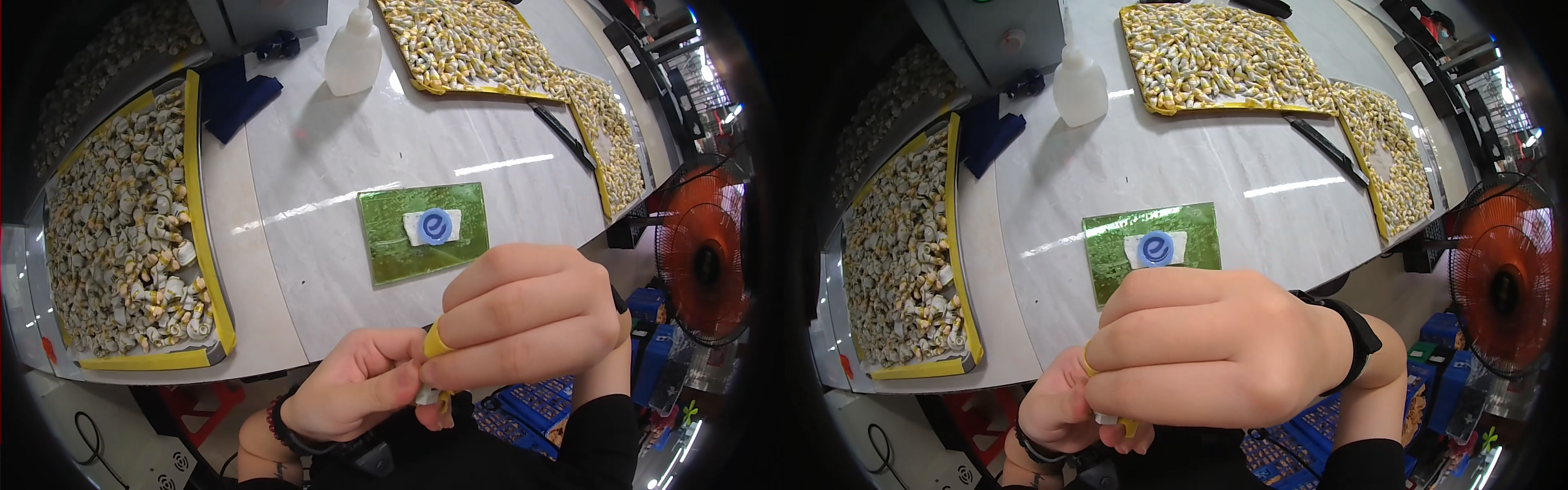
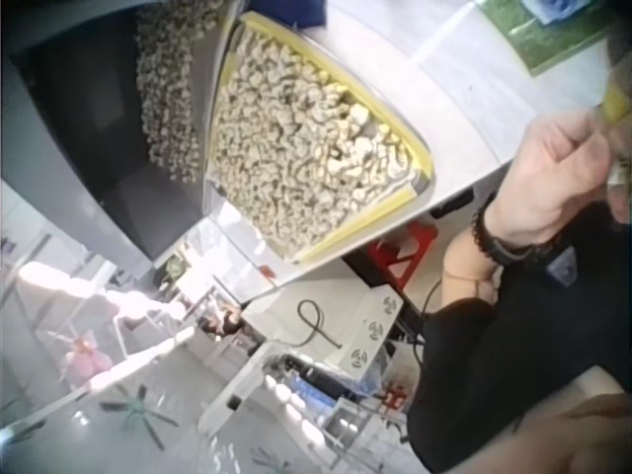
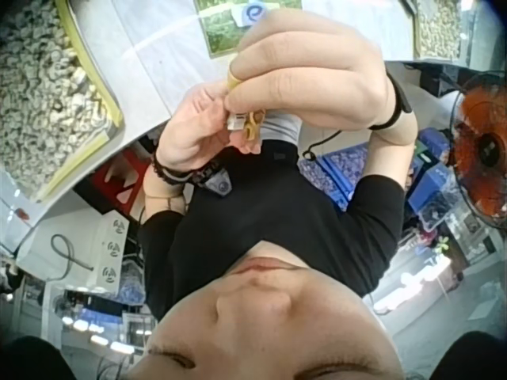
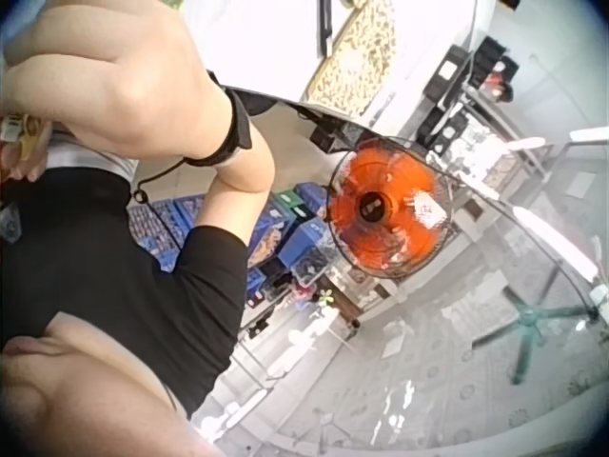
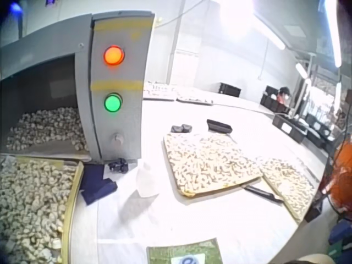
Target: The person repeatedly picks up small, white, spiral-shaped objects from a tray and uses a yellow tool to apply a substance to them. The person then places the treated objects onto a green rectangular mat. This process is repeated continuously throughout the video.
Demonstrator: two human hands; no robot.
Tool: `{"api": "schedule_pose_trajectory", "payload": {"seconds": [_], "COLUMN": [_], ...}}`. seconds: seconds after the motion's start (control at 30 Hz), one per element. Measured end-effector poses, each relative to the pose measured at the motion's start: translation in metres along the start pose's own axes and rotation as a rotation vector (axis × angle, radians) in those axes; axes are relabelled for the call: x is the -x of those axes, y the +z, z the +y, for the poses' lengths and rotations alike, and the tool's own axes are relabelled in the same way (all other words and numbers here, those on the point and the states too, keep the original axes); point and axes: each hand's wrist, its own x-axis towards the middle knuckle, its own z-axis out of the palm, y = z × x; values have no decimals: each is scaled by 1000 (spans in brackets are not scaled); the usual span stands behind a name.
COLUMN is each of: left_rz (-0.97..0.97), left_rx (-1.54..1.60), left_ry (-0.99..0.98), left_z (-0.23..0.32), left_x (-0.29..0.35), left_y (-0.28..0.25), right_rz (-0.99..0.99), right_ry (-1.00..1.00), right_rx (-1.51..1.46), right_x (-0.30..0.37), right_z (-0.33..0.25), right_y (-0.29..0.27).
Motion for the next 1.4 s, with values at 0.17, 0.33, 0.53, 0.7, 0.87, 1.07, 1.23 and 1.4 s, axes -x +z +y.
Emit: {"api": "schedule_pose_trajectory", "payload": {"seconds": [0.17,0.33,0.53,0.7,0.87,1.07,1.23,1.4], "left_rz": [112,268,221,352,330,373,398,388], "left_rx": [-274,-739,-895,-840,-591,-549,-561,-549], "left_ry": [61,491,531,573,634,576,574,574], "left_z": [10,2,4,2,6,8,11,12], "left_x": [0,1,-1,6,15,12,16,14], "left_y": [5,15,10,7,-1,-2,-4,-3], "right_rz": [-1,-150,-195,168,321,-114,-155,-48], "right_ry": [120,17,14,42,656,1092,1162,1073], "right_rx": [28,103,215,486,1002,1070,1047,1067], "right_x": [2,1,5,18,40,141,136,132], "right_z": [-15,-22,-36,-29,13,77,92,90], "right_y": [-5,-16,-19,-59,-178,-271,-265,-255]}}
